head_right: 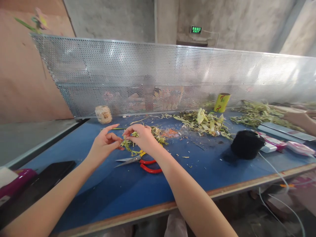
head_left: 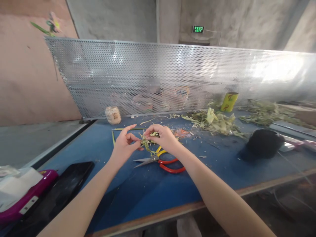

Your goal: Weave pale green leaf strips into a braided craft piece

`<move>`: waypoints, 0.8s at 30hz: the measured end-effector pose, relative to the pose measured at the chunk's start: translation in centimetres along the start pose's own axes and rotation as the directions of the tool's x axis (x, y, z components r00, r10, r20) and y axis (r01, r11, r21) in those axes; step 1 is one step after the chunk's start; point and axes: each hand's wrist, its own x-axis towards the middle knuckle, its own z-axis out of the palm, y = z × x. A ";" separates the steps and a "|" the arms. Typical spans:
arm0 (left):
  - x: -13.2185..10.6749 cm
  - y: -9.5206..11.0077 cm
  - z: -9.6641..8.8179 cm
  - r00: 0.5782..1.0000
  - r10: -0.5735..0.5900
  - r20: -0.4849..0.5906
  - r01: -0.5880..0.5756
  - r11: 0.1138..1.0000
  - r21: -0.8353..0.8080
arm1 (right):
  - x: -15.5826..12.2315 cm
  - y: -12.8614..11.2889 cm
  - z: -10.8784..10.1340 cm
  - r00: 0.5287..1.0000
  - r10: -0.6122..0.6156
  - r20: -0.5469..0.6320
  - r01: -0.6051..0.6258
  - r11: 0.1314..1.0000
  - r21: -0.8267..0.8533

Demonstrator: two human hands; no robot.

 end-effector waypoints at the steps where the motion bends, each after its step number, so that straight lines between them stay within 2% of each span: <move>1: 0.0 0.0 -0.1 1.000 0.008 -0.005 -0.008 1.000 0.025 | 0.0 0.0 0.0 1.000 0.009 0.015 -0.008 1.000 -0.016; 5: 0.1 -0.2 -0.5 0.997 0.064 -0.030 -0.056 0.975 0.214 | 0.0 0.4 0.3 0.995 0.013 0.101 -0.018 0.999 0.042; 8: 0.1 -0.2 -0.6 0.989 0.139 -0.053 -0.107 0.912 0.396 | -0.1 0.6 0.4 0.988 0.050 0.147 -0.062 0.995 0.077; 12: 0.0 -0.1 -0.6 0.979 0.196 -0.053 -0.147 0.864 0.482 | -0.3 0.4 0.3 0.983 0.069 0.172 -0.081 0.995 0.065; 16: 0.1 -0.4 -0.8 0.977 0.204 -0.064 -0.155 0.882 0.446 | -0.4 0.4 0.6 0.990 0.066 0.128 -0.078 0.993 0.090; 20: 0.1 -0.8 -0.4 0.999 0.031 0.030 -0.037 0.970 0.239 | -0.5 0.7 1.1 0.999 -0.013 0.047 0.011 0.999 0.036; 22: 0.1 -0.9 0.0 0.995 -0.041 0.089 0.030 0.992 0.124 | -0.6 0.7 1.3 0.996 -0.065 0.059 0.066 0.998 -0.005; 24: 0.0 -0.8 0.3 0.992 -0.070 0.101 0.064 0.996 0.065 | -0.6 0.6 1.4 0.991 -0.105 0.079 0.107 0.994 -0.017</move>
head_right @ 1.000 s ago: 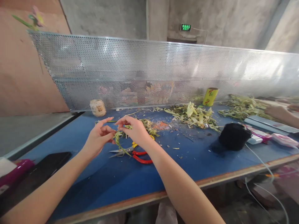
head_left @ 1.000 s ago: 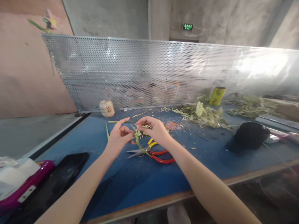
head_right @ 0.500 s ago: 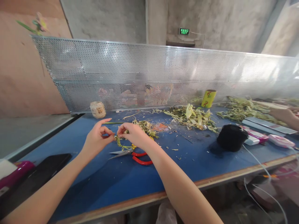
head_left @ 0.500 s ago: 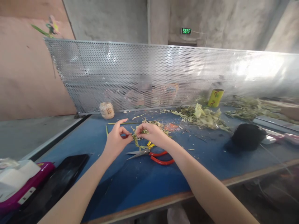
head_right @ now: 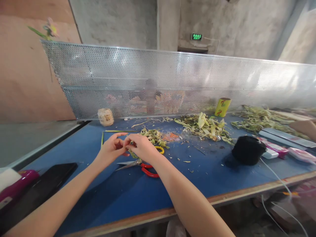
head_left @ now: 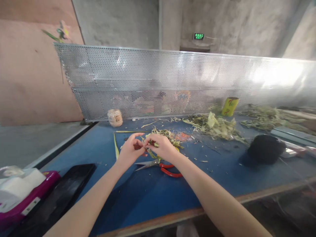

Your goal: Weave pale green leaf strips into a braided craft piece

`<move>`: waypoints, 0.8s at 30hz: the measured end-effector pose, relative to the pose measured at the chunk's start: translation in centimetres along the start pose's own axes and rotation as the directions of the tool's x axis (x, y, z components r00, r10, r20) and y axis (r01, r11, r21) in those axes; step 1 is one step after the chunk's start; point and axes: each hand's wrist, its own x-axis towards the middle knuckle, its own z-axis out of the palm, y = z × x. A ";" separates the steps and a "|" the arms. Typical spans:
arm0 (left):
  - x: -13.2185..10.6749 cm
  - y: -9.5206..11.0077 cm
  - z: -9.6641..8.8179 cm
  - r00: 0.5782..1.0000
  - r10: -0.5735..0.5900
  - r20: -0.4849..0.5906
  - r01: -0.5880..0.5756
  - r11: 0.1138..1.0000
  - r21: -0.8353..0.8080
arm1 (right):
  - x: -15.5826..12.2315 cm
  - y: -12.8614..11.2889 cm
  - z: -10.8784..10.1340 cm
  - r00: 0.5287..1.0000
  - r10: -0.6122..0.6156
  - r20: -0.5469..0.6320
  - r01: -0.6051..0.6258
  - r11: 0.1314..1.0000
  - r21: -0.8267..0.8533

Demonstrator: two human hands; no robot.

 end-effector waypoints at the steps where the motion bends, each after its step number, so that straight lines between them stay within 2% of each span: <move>1: 0.0 0.0 0.1 1.000 -0.011 -0.004 0.010 1.000 -0.021 | 0.0 -0.1 0.0 1.000 -0.017 0.001 0.017 1.000 0.001; 7: 0.2 0.1 -0.1 0.992 -0.110 -0.062 0.101 0.986 -0.132 | -0.2 -0.1 -0.1 0.995 -0.100 0.002 0.100 0.995 -0.005; 12: 0.3 0.0 -0.1 0.990 -0.129 -0.061 0.122 0.987 -0.101 | -0.2 0.1 0.0 0.995 -0.092 0.038 0.092 0.996 -0.007; 15: 0.2 -0.1 0.0 0.993 -0.106 -0.048 0.102 0.992 -0.069 | -0.1 0.4 0.1 1.000 -0.030 0.009 0.030 0.998 0.055; 19: 0.2 -0.3 -0.1 0.998 -0.062 -0.023 0.061 0.998 -0.027 | 0.1 1.2 0.4 0.993 0.114 0.011 -0.114 0.975 0.190; 22: 0.1 -0.4 -0.3 0.998 0.044 -0.039 -0.039 0.992 0.122 | 0.2 1.7 0.6 0.978 0.207 0.014 -0.204 0.947 0.246; 24: 0.1 -0.4 -0.5 0.989 0.140 -0.042 -0.123 0.953 0.278 | 0.3 1.9 0.6 0.969 0.249 0.000 -0.239 0.929 0.283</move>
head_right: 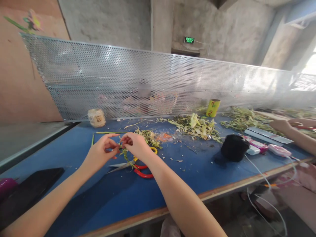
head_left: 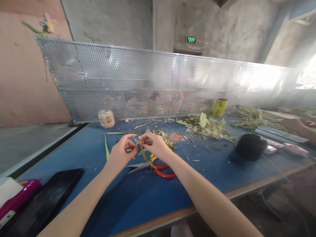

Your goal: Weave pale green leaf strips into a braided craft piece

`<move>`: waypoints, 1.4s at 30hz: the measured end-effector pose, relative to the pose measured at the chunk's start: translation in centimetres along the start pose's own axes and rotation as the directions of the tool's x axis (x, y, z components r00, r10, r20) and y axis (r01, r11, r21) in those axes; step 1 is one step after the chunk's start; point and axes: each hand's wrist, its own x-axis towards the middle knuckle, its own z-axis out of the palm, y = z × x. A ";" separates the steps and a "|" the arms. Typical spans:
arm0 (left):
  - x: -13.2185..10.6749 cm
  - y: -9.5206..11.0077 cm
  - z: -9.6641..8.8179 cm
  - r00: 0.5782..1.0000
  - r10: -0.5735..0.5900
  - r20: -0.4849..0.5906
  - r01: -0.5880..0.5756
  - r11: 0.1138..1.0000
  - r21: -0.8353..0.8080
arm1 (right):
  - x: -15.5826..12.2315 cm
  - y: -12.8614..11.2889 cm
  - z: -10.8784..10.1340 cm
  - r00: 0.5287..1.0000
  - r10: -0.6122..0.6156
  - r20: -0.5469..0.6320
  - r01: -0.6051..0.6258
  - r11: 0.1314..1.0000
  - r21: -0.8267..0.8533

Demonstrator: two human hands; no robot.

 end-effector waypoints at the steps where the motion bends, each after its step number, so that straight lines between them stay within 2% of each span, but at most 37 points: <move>1: 0.0 0.0 -0.1 0.999 0.050 -0.006 -0.050 0.995 0.085 | 0.0 0.0 0.0 1.000 0.006 -0.012 -0.006 1.000 0.019; 5: -0.3 0.4 -0.4 0.981 0.193 0.036 -0.192 0.901 0.389 | 0.1 0.0 -0.3 0.999 0.021 -0.048 -0.017 0.997 0.074; 11: -0.6 0.7 -0.8 0.936 0.340 0.090 -0.329 0.759 0.562 | 0.2 -0.5 -0.5 0.995 0.081 -0.056 -0.072 0.986 0.151; 14: -0.7 0.6 -0.8 0.907 0.408 0.105 -0.390 0.721 0.573 | 0.2 -0.9 -0.4 0.991 0.120 -0.059 -0.109 0.980 0.169; 17: -0.7 0.6 -0.8 0.895 0.429 0.119 -0.418 0.717 0.558 | 0.1 -1.2 -0.3 0.986 0.148 -0.071 -0.133 0.974 0.183; 23: -0.8 0.9 -0.6 0.879 0.463 0.111 -0.443 0.709 0.549 | 0.2 -0.8 -0.3 0.993 0.106 -0.053 -0.092 0.972 0.218; 30: -0.7 0.5 -0.8 0.835 0.538 0.117 -0.507 0.670 0.542 | 0.2 -0.8 -0.5 0.994 0.099 -0.047 -0.087 0.974 0.208; 33: -0.7 0.5 -0.7 0.850 0.522 0.074 -0.479 0.708 0.518 | 0.2 -1.1 -0.8 0.996 0.087 -0.018 -0.080 0.965 0.251; 37: -0.5 0.6 -0.7 0.893 0.448 0.047 -0.421 0.792 0.442 | 0.3 -1.4 -1.5 0.992 0.075 0.097 -0.107 0.919 0.380; 40: -0.5 0.7 -0.9 0.905 0.421 0.061 -0.399 0.792 0.461 | 0.3 -1.4 -1.8 0.983 0.080 0.165 -0.139 0.909 0.392; 42: -0.4 0.7 -1.0 0.896 0.438 0.067 -0.412 0.769 0.489 | 0.3 -1.3 -1.7 0.980 0.089 0.178 -0.149 0.922 0.357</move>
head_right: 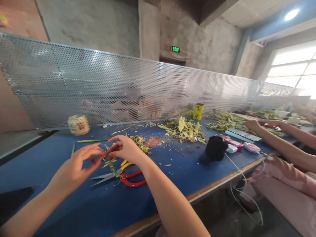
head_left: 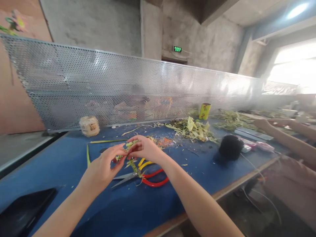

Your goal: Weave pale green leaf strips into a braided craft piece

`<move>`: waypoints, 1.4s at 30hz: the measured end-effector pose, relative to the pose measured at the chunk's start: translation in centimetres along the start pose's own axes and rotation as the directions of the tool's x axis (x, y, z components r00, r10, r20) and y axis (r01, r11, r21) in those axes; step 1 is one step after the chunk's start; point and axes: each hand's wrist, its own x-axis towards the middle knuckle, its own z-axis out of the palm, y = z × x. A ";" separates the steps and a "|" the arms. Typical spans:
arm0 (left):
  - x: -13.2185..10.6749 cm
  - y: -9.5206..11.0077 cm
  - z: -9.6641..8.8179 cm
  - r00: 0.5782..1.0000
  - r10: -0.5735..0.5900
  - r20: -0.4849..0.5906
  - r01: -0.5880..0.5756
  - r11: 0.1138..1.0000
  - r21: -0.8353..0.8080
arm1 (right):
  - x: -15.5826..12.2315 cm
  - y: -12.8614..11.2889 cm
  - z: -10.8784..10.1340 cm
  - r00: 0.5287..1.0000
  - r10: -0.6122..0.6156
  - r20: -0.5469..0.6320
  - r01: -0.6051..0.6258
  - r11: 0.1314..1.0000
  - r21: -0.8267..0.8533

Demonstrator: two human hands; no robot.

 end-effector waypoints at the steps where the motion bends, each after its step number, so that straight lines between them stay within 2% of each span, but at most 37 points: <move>1: 0.0 0.0 -0.1 1.000 0.012 0.003 -0.012 1.000 0.002 | 0.0 0.1 0.0 1.000 0.000 0.000 0.000 1.000 -0.016; 3: 0.0 -0.1 -0.1 1.000 0.013 0.006 -0.013 1.000 -0.026 | 0.1 0.2 0.1 1.000 -0.004 -0.005 0.003 0.999 -0.032; 6: 0.0 -0.1 0.0 0.999 -0.044 -0.008 0.043 0.995 -0.086 | 0.2 0.2 0.2 1.000 0.003 -0.022 -0.004 1.000 -0.027; 11: 0.0 0.3 0.8 0.976 -0.211 -0.056 0.191 0.950 -0.245 | 0.4 0.1 -0.2 0.996 -0.010 -0.090 0.003 0.998 -0.070; 13: 0.0 0.4 1.3 0.958 -0.287 -0.005 0.269 0.905 -0.329 | 0.4 0.1 -0.3 0.994 -0.029 -0.110 0.019 0.996 -0.089; 18: 0.0 0.3 2.4 0.903 -0.382 0.195 0.427 0.753 -0.501 | 0.4 0.0 -0.1 0.994 -0.024 -0.108 0.011 0.993 -0.116; 23: 0.5 0.6 2.4 0.856 -0.455 0.244 0.503 0.624 -0.598 | 0.3 0.4 0.1 0.997 -0.034 -0.065 0.026 0.992 -0.120; 26: 0.7 0.8 2.2 0.812 -0.499 0.304 0.567 0.548 -0.615 | 0.4 0.5 0.0 0.997 -0.047 -0.066 0.038 0.990 -0.136; 30: 0.7 0.7 2.0 0.780 -0.527 0.336 0.604 0.495 -0.625 | 0.7 0.7 -0.1 0.994 -0.080 -0.068 0.071 0.990 -0.123; 33: 0.7 0.5 2.1 0.776 -0.523 0.351 0.610 0.485 -0.627 | 0.8 0.9 -0.1 0.994 -0.083 -0.073 0.075 0.991 -0.109; 36: 0.7 0.3 2.3 0.793 -0.505 0.340 0.589 0.493 -0.640 | 1.0 1.0 -0.1 0.994 -0.063 -0.089 0.055 0.995 -0.082; 42: 0.5 -0.1 2.5 0.843 -0.476 0.251 0.515 0.579 -0.632 | 1.2 1.2 0.2 0.994 -0.031 -0.103 0.027 0.999 -0.035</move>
